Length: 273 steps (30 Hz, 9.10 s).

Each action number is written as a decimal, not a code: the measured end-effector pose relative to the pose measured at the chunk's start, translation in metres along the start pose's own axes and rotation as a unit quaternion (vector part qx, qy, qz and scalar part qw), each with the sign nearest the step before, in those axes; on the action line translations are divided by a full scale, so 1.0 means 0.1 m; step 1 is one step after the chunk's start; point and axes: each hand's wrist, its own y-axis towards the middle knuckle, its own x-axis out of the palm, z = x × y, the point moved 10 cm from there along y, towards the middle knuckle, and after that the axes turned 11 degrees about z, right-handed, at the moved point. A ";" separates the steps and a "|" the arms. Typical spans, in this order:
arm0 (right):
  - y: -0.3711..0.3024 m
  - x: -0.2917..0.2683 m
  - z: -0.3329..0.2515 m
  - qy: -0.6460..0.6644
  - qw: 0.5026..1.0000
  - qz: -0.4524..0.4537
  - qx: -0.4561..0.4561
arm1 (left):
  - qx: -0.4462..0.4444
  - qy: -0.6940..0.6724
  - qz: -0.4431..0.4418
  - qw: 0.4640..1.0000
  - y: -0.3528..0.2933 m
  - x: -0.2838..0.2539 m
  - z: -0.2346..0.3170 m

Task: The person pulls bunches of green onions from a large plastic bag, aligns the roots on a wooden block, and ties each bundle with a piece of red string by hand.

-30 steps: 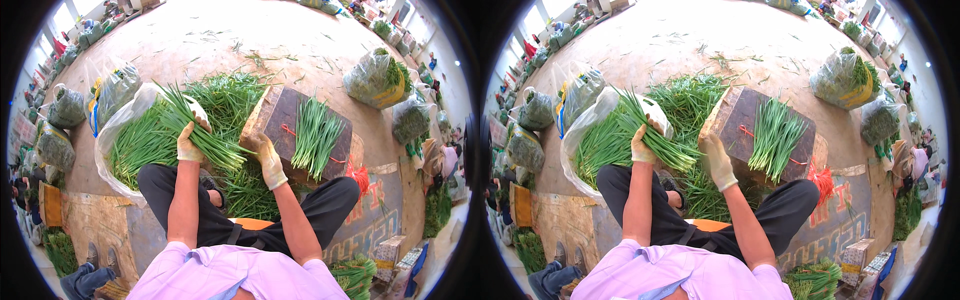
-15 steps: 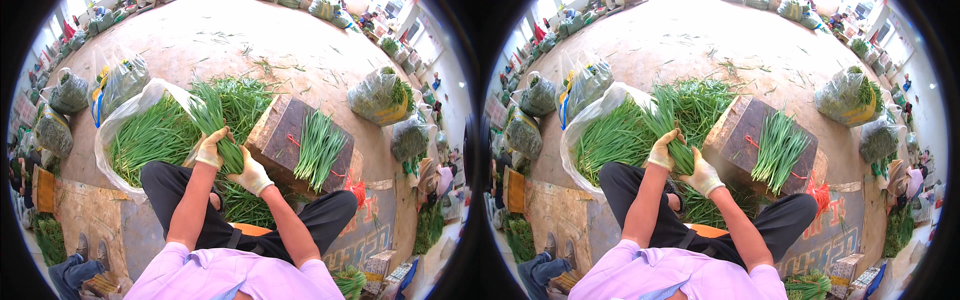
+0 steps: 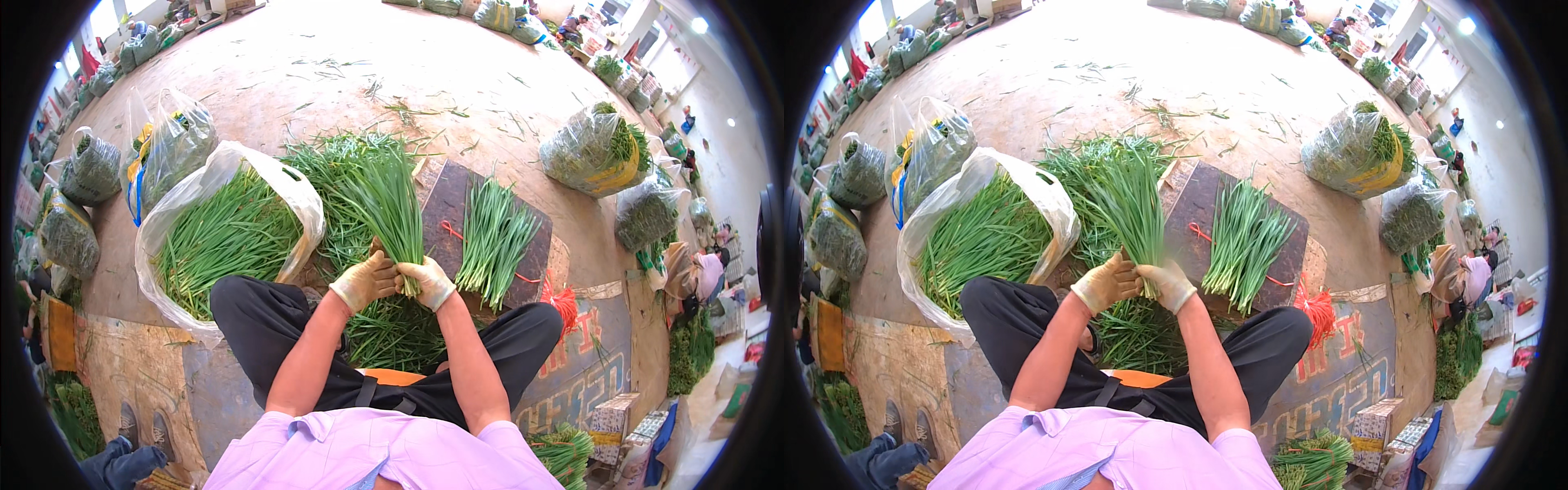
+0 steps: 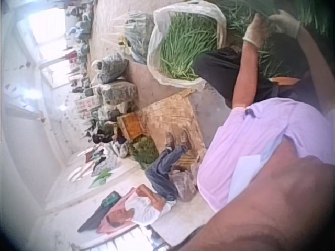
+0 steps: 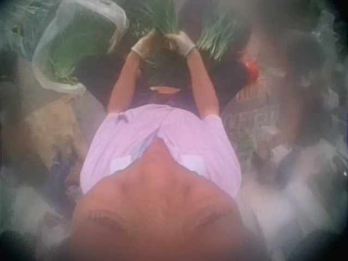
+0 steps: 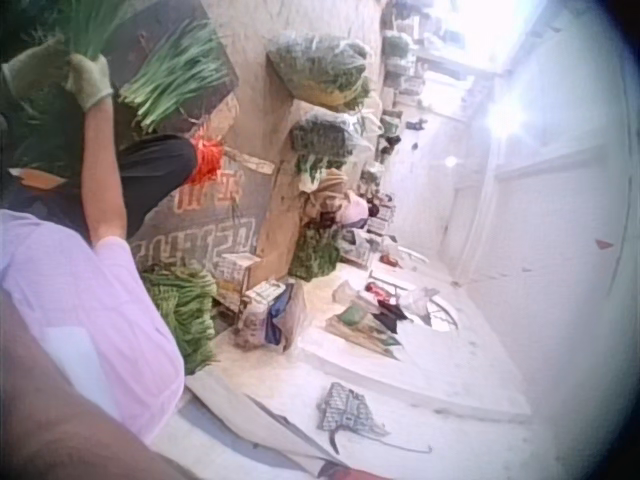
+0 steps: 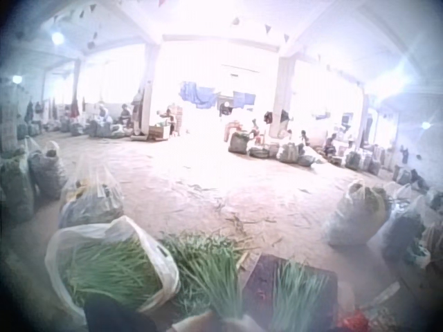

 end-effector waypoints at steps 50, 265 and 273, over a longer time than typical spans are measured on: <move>-0.16 0.18 -0.05 0.146 0.981 -0.073 -0.106 | 0.393 0.116 0.137 0.902 -0.46 0.33 0.64; 1.73 3.08 1.44 -0.518 0.808 -0.250 -0.131 | 0.225 -0.160 0.351 0.895 -0.86 -3.05 1.84; 1.55 3.01 1.43 -0.361 0.888 -0.219 -0.182 | 0.276 -0.209 0.349 0.871 -0.87 -2.97 1.82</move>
